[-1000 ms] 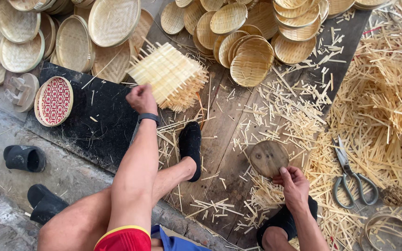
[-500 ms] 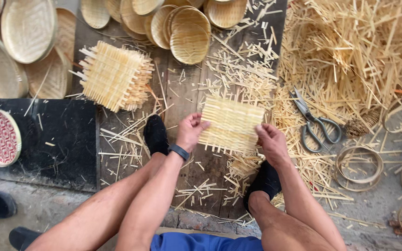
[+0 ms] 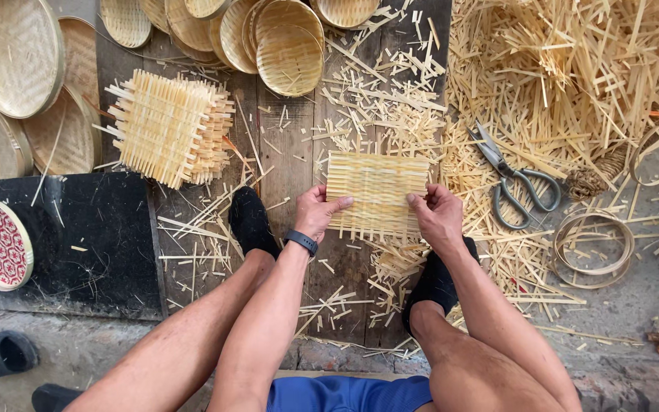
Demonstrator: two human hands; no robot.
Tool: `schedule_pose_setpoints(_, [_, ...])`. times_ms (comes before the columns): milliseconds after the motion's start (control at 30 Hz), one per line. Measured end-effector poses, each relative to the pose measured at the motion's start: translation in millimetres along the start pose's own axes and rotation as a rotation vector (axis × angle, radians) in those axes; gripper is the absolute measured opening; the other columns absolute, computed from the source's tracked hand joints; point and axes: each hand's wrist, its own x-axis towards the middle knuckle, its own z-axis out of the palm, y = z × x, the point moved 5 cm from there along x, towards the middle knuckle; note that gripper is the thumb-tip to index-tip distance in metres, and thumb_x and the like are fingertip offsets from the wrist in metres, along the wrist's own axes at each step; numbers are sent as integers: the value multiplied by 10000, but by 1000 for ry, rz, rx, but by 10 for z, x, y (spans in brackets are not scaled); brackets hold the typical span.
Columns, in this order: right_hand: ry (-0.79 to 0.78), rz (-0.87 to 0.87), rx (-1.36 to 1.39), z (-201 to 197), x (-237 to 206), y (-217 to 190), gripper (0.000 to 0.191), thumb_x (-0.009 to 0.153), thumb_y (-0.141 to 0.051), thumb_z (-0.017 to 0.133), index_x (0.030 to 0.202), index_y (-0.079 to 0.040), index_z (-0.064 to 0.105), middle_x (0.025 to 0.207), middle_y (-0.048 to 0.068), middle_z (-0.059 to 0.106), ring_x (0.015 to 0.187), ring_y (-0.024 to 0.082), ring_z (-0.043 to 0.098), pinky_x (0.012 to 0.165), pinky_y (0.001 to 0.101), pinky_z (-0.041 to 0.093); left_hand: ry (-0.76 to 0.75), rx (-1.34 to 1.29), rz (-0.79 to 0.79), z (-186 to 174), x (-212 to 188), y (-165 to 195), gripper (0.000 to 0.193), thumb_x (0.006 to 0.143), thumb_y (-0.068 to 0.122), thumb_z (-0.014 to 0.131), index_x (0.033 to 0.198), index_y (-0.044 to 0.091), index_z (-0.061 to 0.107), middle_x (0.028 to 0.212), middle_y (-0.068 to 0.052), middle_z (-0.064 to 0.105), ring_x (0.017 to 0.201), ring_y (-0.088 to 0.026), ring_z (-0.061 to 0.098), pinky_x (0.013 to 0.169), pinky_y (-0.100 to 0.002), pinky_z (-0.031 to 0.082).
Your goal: The person weaves thin bamboo strips into a square mat by hand, trims it into a circular shape using shears, and secures the woven piece into a pre-made bamboo rim to create a small plate or shallow basket.
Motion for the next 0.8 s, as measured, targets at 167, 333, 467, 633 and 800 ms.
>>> schedule_pose_setpoints(167, [24,-93,62,16,-38,78,256,908,-124,776,1114,-1,686,924,39,740,787,64,664,690,189,543,12,-12,-53,-17,-42,-109,434,720,-30,870,1108,-53,677,1019,-141,774,868,-172,735,809,-298,608])
schedule_pose_setpoints(333, [126,-20,359,-366,-185,273,247,889,-94,762,1100,-60,638,854,38,710,740,99,687,623,228,571,-60,-57,-75,-3,-181,-131,482,752,-28,836,1189,-58,637,1097,-148,751,932,-187,737,854,-315,606])
schedule_pose_setpoints(467, [549,-45,173,-1702,-268,417,137,925,-75,731,1049,-58,675,905,27,713,734,93,668,619,242,572,-62,-33,-42,51,-281,-112,631,751,-23,835,1310,-71,546,1137,-154,740,984,-197,729,881,-313,596])
schedule_pose_setpoints(633, [872,-32,-261,-3034,-240,423,151,966,-153,717,1044,-26,689,934,71,729,841,175,694,787,310,569,82,113,-38,-131,-387,-35,783,813,84,848,1468,15,425,1187,-125,663,995,-180,655,782,-318,538])
schedule_pose_setpoints(800, [746,-15,-797,-3430,166,184,270,905,-106,722,1167,-63,674,1245,191,567,1199,363,473,993,547,400,275,115,61,-514,-493,145,775,824,111,834,1468,37,409,1191,-95,605,970,-153,637,737,-309,581])
